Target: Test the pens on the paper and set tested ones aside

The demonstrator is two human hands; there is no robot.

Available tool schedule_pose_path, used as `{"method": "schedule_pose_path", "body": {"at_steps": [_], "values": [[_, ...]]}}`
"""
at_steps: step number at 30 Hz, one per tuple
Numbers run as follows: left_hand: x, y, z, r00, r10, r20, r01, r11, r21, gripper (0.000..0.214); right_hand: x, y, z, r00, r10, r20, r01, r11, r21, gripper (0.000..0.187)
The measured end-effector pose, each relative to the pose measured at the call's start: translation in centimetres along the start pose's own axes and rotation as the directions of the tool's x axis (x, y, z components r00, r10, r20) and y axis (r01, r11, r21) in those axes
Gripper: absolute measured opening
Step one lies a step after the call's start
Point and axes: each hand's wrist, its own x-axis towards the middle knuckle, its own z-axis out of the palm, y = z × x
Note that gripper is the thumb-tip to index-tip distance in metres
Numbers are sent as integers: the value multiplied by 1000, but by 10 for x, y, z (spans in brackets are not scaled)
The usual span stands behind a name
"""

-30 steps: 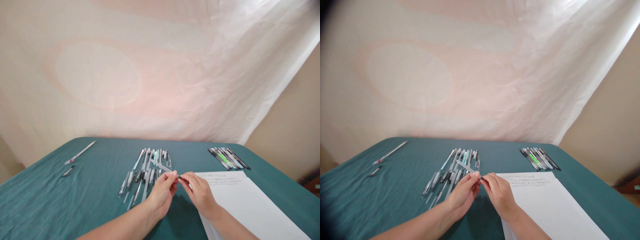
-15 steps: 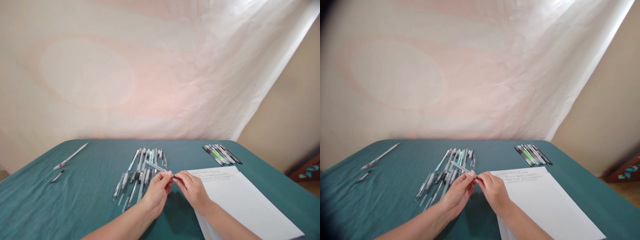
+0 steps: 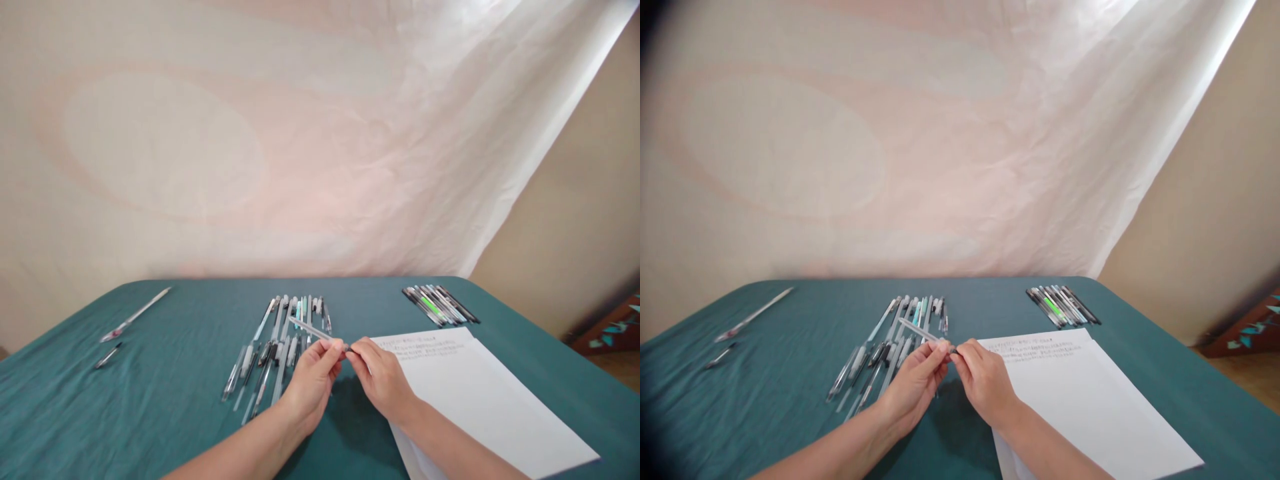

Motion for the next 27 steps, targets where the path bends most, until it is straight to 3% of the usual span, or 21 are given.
{"method": "schedule_pose_path", "body": {"at_steps": [5,8,11,14,18,22,27], "values": [[-2,3,2,1000,18,25,-19,999,30,15,-1,-1,0,999,51,11,-51,998,24,26],[-3,4,3,998,31,49,-36,995,98,20,-1,-6,0,985,170,34,-173,973,151,34],[-3,3,1,997,29,65,-38,988,149,23,1,-9,2,918,355,178,-397,811,428,43],[-1,2,-2,999,8,46,-14,991,132,25,5,-10,2,860,414,297,-507,631,588,46],[2,1,-3,1000,2,-27,1,994,110,25,7,-9,-3,908,377,184,-411,710,571,26],[1,2,-2,999,3,-45,2,993,116,24,6,-8,-5,926,352,133,-371,795,480,20],[2,0,-4,999,13,-37,-8,993,120,25,5,-6,2,894,406,189,-442,733,518,26]]}}
